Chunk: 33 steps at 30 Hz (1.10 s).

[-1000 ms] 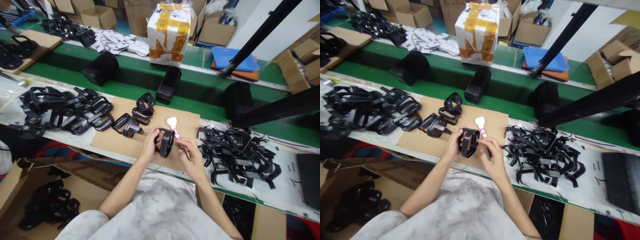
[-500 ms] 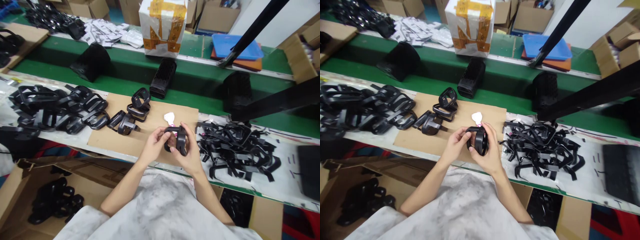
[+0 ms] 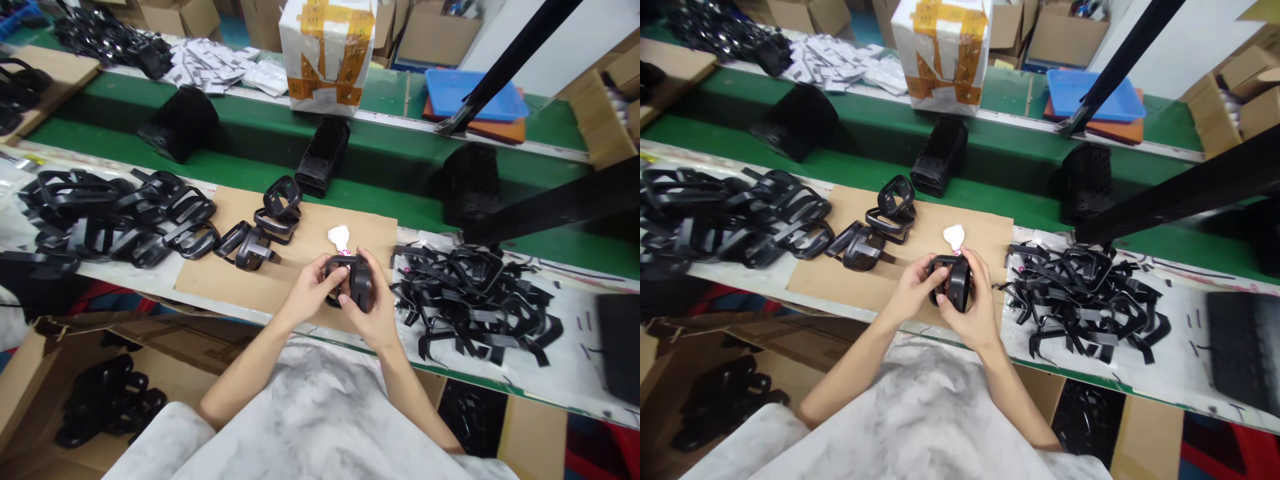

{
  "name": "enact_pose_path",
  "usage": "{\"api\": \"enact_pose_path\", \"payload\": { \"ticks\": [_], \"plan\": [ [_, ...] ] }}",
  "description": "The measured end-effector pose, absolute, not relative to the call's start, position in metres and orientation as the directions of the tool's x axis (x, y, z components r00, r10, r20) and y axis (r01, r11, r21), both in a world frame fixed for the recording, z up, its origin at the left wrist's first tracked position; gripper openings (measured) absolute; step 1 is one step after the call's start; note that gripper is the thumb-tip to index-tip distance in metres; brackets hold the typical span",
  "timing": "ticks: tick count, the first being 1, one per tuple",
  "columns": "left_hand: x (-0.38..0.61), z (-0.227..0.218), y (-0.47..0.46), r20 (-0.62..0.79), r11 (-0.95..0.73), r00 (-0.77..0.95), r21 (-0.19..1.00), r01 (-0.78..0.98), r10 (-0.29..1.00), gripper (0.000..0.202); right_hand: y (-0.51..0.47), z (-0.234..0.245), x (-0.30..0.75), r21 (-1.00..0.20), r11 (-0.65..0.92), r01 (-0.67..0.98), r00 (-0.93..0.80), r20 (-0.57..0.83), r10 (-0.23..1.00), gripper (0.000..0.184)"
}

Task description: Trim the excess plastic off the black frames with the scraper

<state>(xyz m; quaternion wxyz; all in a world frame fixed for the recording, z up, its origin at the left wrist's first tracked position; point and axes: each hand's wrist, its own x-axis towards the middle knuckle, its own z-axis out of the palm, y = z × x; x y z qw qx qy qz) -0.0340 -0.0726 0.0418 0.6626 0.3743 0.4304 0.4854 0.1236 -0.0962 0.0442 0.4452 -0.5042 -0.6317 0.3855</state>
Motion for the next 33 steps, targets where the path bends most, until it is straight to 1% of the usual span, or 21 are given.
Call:
{"api": "enact_pose_path", "payload": {
  "ticks": [2,4,6,8,12,15,17,20,23,26,29,33],
  "plan": [
    [-0.029,0.041,-0.075,-0.186,0.203,0.084,0.93,-0.306,0.979,0.043,-0.097,0.044,0.122,-0.939,0.199,0.282,-0.081,0.183,0.98,0.075],
    [-0.026,0.04,-0.078,-0.186,0.195,0.056,0.936,-0.295,0.981,0.042,-0.098,0.043,0.121,-0.947,0.195,0.257,-0.077,0.182,0.98,0.076],
    [-0.027,0.04,-0.081,-0.201,0.216,0.081,0.928,-0.303,0.976,0.041,-0.099,0.043,0.123,-0.955,0.191,0.226,-0.078,0.177,0.981,0.075],
    [-0.031,0.039,-0.082,-0.211,0.242,0.126,0.905,-0.35,0.969,0.038,-0.1,0.042,0.125,-0.958,0.193,0.214,-0.081,0.179,0.98,0.074],
    [-0.037,0.041,-0.085,-0.238,0.293,0.178,0.847,-0.444,0.955,0.038,-0.1,0.041,0.131,-0.959,0.189,0.213,-0.137,0.162,0.977,0.079],
    [-0.034,0.046,-0.087,-0.219,0.258,0.142,0.879,-0.402,0.965,0.041,-0.1,0.041,0.134,-0.954,0.206,0.219,-0.149,0.176,0.973,0.081],
    [-0.03,0.048,-0.089,-0.201,0.223,0.097,0.906,-0.359,0.975,0.043,-0.101,0.041,0.134,-0.947,0.224,0.23,-0.129,0.198,0.972,0.08],
    [-0.025,0.049,-0.09,-0.208,0.213,0.049,0.922,-0.323,0.977,0.045,-0.103,0.04,0.134,-0.942,0.23,0.246,-0.107,0.209,0.972,0.079],
    [-0.025,0.047,-0.09,-0.224,0.235,0.072,0.911,-0.34,0.972,0.044,-0.106,0.039,0.133,-0.939,0.231,0.256,-0.104,0.211,0.972,0.08],
    [-0.027,0.043,-0.089,-0.223,0.246,0.106,0.898,-0.364,0.969,0.044,-0.107,0.041,0.129,-0.948,0.226,0.226,-0.118,0.204,0.972,0.079],
    [-0.027,0.038,-0.09,-0.202,0.21,0.062,0.901,-0.379,0.977,0.041,-0.107,0.041,0.123,-0.954,0.231,0.192,-0.101,0.215,0.971,0.079],
    [-0.028,0.035,-0.093,-0.215,0.213,0.038,0.898,-0.385,0.976,0.039,-0.108,0.041,0.117,-0.958,0.24,0.158,-0.078,0.23,0.97,0.079]
  ]
}}
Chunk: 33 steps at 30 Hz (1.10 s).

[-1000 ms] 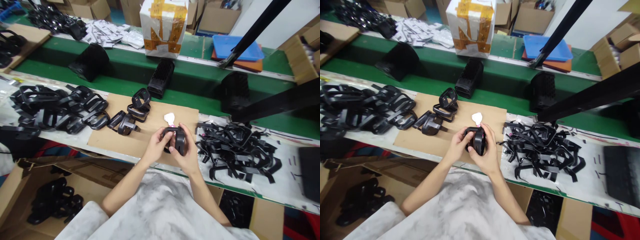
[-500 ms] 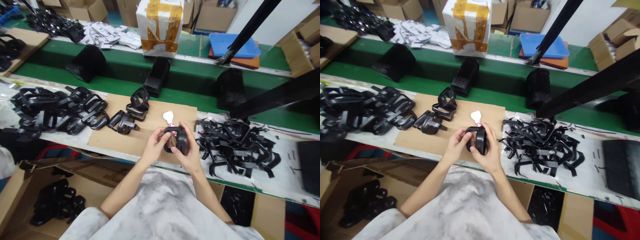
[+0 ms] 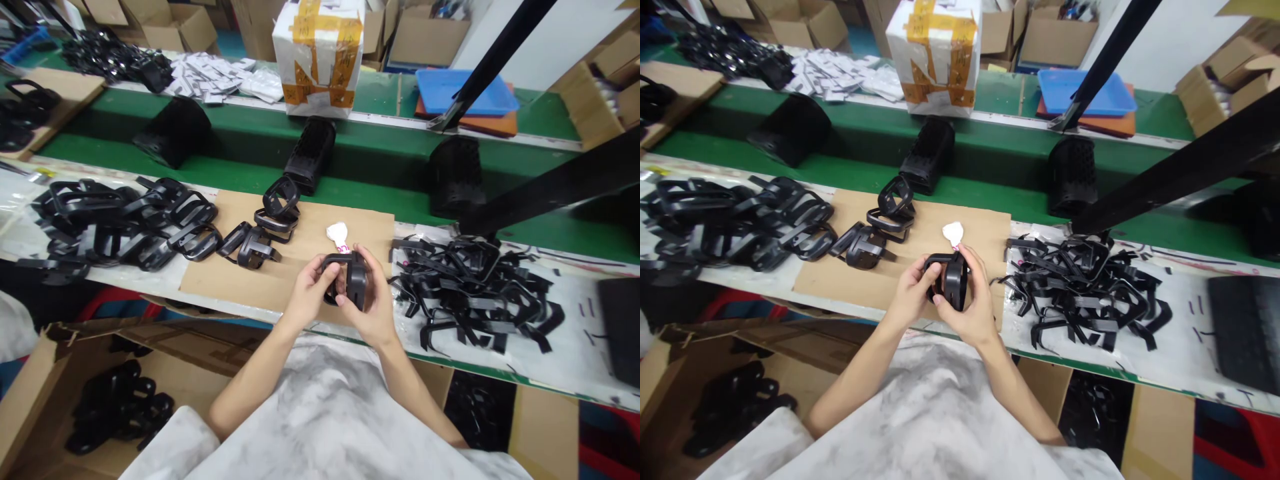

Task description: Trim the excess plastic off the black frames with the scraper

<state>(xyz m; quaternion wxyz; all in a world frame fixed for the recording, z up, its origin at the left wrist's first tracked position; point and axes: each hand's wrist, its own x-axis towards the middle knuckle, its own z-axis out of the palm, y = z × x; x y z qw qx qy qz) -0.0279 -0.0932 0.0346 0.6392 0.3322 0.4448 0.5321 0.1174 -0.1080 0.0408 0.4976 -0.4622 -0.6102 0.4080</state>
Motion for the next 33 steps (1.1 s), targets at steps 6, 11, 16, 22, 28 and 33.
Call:
{"api": "enact_pose_path", "payload": {
  "ticks": [6,11,16,22,28,33],
  "plan": [
    [-0.036,0.04,-0.096,-0.231,0.251,0.1,0.865,-0.434,0.968,0.038,-0.109,0.04,0.119,-0.961,0.224,0.162,-0.087,0.212,0.973,0.077],
    [-0.036,0.046,-0.098,-0.211,0.208,0.034,0.903,-0.375,0.977,0.04,-0.109,0.037,0.122,-0.943,0.267,0.199,-0.125,0.246,0.961,0.082],
    [-0.04,0.042,-0.098,-0.22,0.238,0.09,0.877,-0.418,0.971,0.04,-0.11,0.042,0.122,-0.96,0.233,0.157,-0.139,0.212,0.967,0.081],
    [-0.048,0.045,-0.102,-0.191,0.205,0.074,0.891,-0.405,0.979,0.037,-0.109,0.052,0.114,-0.975,0.182,0.124,-0.153,0.163,0.975,0.081],
    [-0.047,0.057,-0.103,-0.17,0.183,0.069,0.924,-0.335,0.983,0.04,-0.112,0.052,0.114,-0.985,0.158,0.074,-0.156,0.145,0.977,0.081],
    [-0.042,0.055,-0.106,-0.155,0.154,0.014,0.955,-0.255,0.988,0.042,-0.11,0.046,0.121,-0.961,0.24,0.138,-0.166,0.216,0.962,0.085]
  ]
}}
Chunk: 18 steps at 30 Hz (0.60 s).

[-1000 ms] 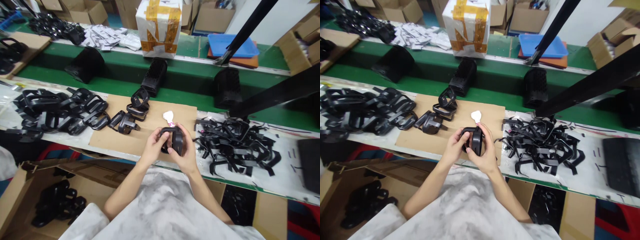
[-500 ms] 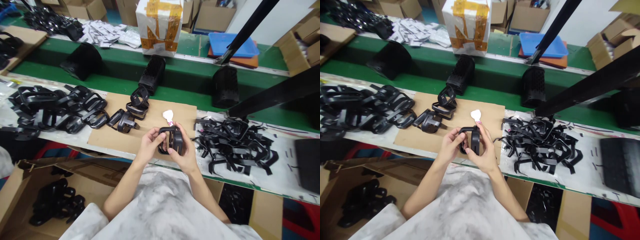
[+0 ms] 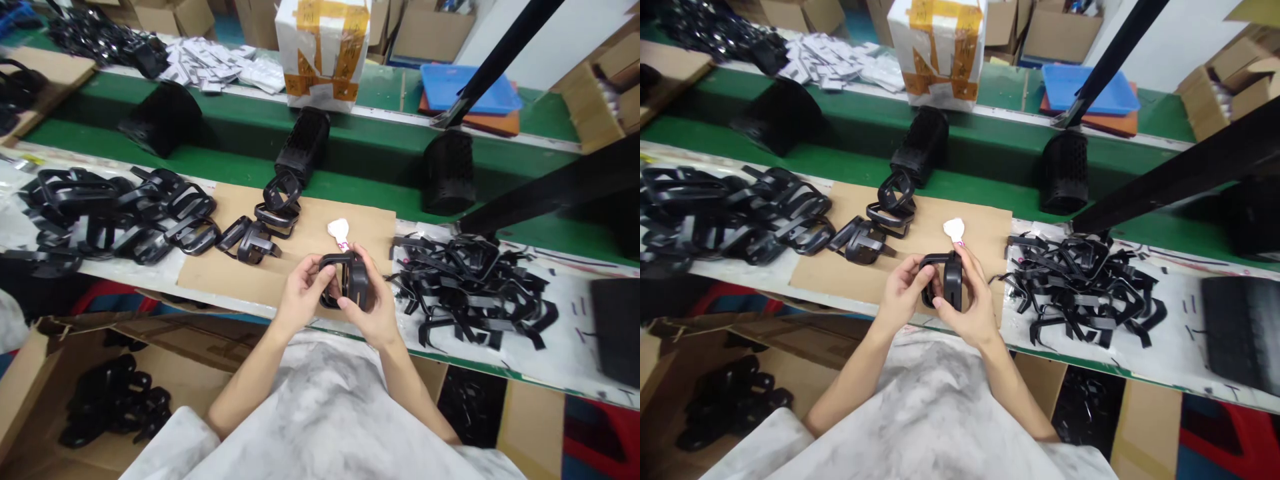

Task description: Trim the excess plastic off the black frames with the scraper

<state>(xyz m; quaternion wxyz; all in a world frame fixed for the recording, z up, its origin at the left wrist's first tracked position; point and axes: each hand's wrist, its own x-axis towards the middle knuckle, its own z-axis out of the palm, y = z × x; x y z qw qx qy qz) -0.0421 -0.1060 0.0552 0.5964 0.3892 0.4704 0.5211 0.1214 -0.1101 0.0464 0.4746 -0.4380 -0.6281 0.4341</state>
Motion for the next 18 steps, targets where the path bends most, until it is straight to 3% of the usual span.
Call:
{"api": "enact_pose_path", "payload": {
  "ticks": [5,10,18],
  "plan": [
    [-0.042,0.0532,-0.1081,-0.157,0.162,0.042,0.968,-0.19,0.987,0.038,-0.1118,0.0435,0.1209,-0.942,0.288,0.175,-0.149,0.264,0.953,0.084],
    [-0.0468,0.0557,-0.1014,-0.188,0.219,0.134,0.937,-0.273,0.973,0.041,-0.1145,0.0414,0.117,-0.948,0.272,0.165,-0.104,0.258,0.961,0.079],
    [-0.0472,0.0486,-0.1031,-0.176,0.2,0.106,0.935,-0.292,0.979,0.037,-0.1157,0.0388,0.1133,-0.976,0.201,0.081,-0.099,0.193,0.976,0.079]
  ]
}}
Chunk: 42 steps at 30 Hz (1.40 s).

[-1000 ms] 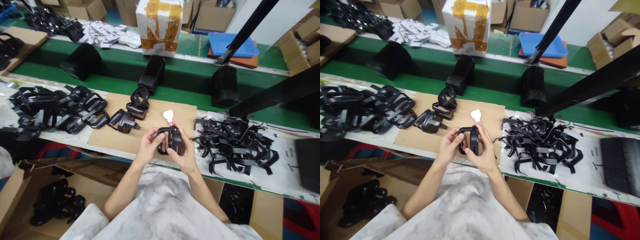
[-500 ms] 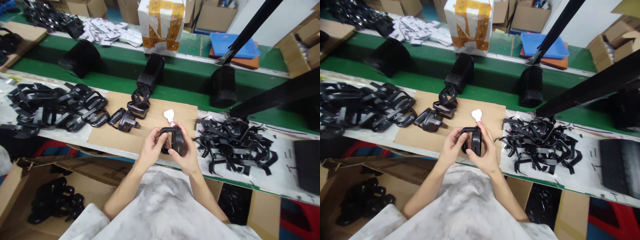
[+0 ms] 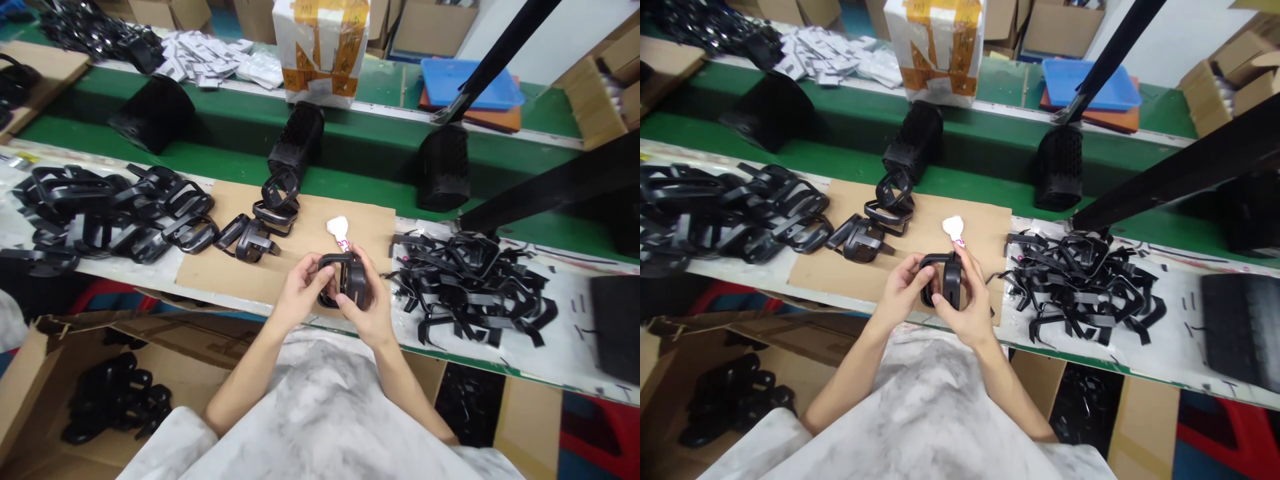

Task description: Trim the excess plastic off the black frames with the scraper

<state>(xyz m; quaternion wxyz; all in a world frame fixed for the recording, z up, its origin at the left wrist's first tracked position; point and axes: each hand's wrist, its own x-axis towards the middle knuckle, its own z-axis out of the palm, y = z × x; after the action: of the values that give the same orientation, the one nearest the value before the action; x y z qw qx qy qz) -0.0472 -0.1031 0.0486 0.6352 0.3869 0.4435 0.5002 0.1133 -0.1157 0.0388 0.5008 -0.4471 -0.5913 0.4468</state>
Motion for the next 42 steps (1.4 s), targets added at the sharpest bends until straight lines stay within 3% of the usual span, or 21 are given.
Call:
{"api": "enact_pose_path", "payload": {
  "ticks": [8,13,22,27,30,37,42],
  "plan": [
    [-0.052,0.051,-0.102,-0.17,0.207,0.149,0.934,-0.29,0.974,0.038,-0.117,0.043,0.111,-0.989,0.142,0.039,-0.095,0.138,0.986,0.08],
    [-0.051,0.044,-0.104,-0.17,0.248,0.224,0.888,-0.387,0.96,0.037,-0.116,0.04,0.115,-0.993,0.116,0.005,-0.114,0.115,0.987,0.079],
    [-0.039,0.045,-0.106,-0.163,0.181,0.084,0.933,-0.311,0.983,0.036,-0.115,0.034,0.122,-0.965,0.231,0.122,-0.109,0.219,0.97,0.082],
    [-0.043,0.048,-0.106,-0.184,0.211,0.11,0.916,-0.341,0.977,0.038,-0.115,0.037,0.119,-0.965,0.235,0.114,-0.112,0.223,0.968,0.081],
    [-0.048,0.051,-0.105,-0.242,0.286,0.156,0.857,-0.429,0.958,0.041,-0.115,0.041,0.119,-0.979,0.197,0.058,-0.134,0.188,0.973,0.082],
    [-0.057,0.059,-0.098,-0.373,0.565,0.426,0.578,-0.588,0.824,0.053,-0.112,0.039,0.124,-0.99,0.14,0.005,-0.217,0.136,0.967,0.087],
    [-0.057,0.054,-0.096,-0.434,0.624,0.448,0.525,-0.579,0.781,0.048,-0.113,0.036,0.126,-0.988,0.133,-0.082,-0.264,0.15,0.953,0.081]
  ]
}}
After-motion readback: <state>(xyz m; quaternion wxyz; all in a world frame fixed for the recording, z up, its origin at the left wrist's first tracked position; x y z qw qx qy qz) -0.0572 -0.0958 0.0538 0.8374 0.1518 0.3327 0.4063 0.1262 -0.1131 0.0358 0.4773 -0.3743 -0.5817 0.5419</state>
